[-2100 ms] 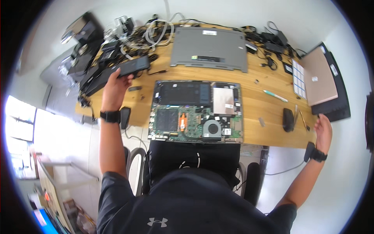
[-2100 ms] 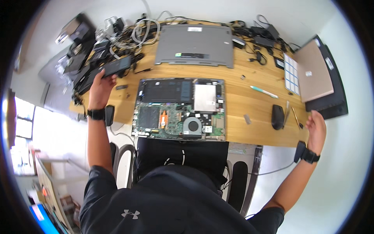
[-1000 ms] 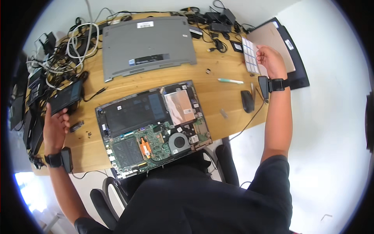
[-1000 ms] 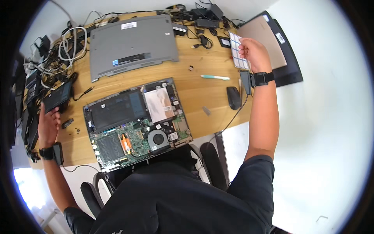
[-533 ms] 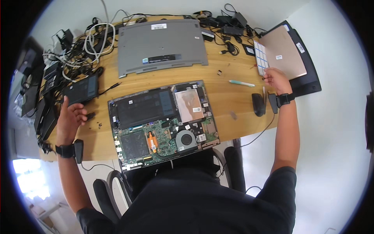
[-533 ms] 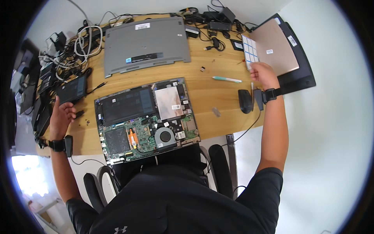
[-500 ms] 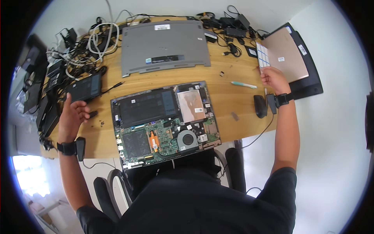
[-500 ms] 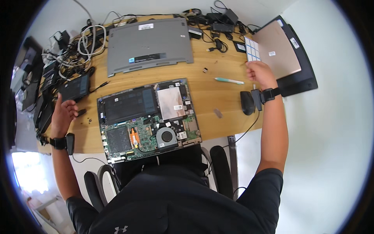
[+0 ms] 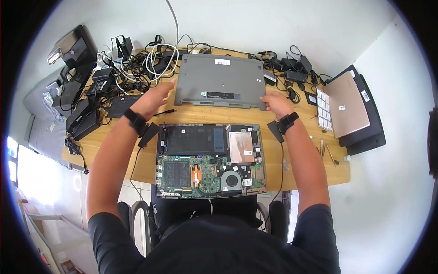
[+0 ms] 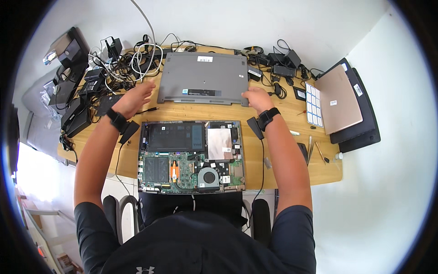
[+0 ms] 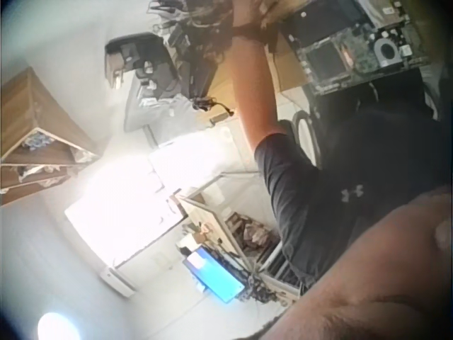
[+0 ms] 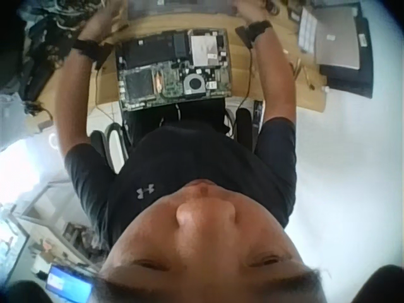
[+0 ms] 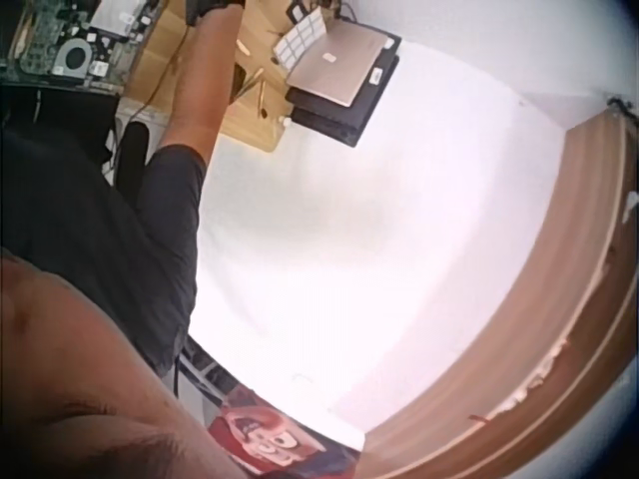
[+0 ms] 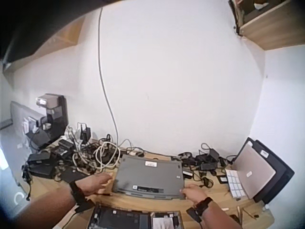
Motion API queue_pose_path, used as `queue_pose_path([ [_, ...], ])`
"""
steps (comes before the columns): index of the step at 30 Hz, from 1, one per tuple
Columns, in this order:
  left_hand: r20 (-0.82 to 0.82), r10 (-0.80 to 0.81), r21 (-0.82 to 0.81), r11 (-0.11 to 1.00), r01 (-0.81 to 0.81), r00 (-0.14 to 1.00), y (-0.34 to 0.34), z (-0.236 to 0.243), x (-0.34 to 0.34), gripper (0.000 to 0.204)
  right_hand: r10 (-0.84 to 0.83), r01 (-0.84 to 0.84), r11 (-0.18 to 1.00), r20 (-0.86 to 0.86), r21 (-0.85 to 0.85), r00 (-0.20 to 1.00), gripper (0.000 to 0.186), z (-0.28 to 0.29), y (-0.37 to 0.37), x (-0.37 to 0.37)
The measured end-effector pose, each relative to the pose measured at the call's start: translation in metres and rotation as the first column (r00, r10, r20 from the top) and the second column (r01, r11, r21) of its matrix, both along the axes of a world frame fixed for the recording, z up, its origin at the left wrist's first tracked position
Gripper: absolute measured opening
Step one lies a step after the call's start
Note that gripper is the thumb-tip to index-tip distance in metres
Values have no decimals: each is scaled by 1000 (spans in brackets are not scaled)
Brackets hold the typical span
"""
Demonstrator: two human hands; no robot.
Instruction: The recorder is performing maintenance on a laptop, including removing screws and inspecting internal components like the RAM and battery.
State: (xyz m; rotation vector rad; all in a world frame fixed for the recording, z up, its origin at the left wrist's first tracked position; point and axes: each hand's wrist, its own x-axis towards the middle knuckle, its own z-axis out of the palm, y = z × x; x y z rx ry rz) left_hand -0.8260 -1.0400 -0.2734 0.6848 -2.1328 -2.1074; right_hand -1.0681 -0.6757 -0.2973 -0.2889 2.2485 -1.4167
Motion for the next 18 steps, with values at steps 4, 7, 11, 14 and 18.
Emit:
queue_pose_path([
  [4, 10, -52, -3, 999, 53, 999, -5, -17, -30, 53, 124, -122, 968, -5, -218, 992, 28, 12, 11, -10],
  [7, -32, -8, 154, 988, 12, 999, -9, -5, -39, 41, 69, -83, 931, -54, -355, 996, 41, 56, 11, -1],
  [11, -52, -41, 360, 931, 57, 998, -47, 7, -32, 68, 138, -171, 844, -102, -508, 985, 38, 77, -3, -29],
  [14, -152, -67, 418, 900, 126, 986, -57, 8, -34, 67, 149, -164, 862, -69, -480, 986, 36, 58, -6, -62],
  [18, -210, -89, 422, 890, 173, 974, -46, 8, -31, 60, 7, -43, 898, -85, -437, 996, 34, 19, -24, -70],
])
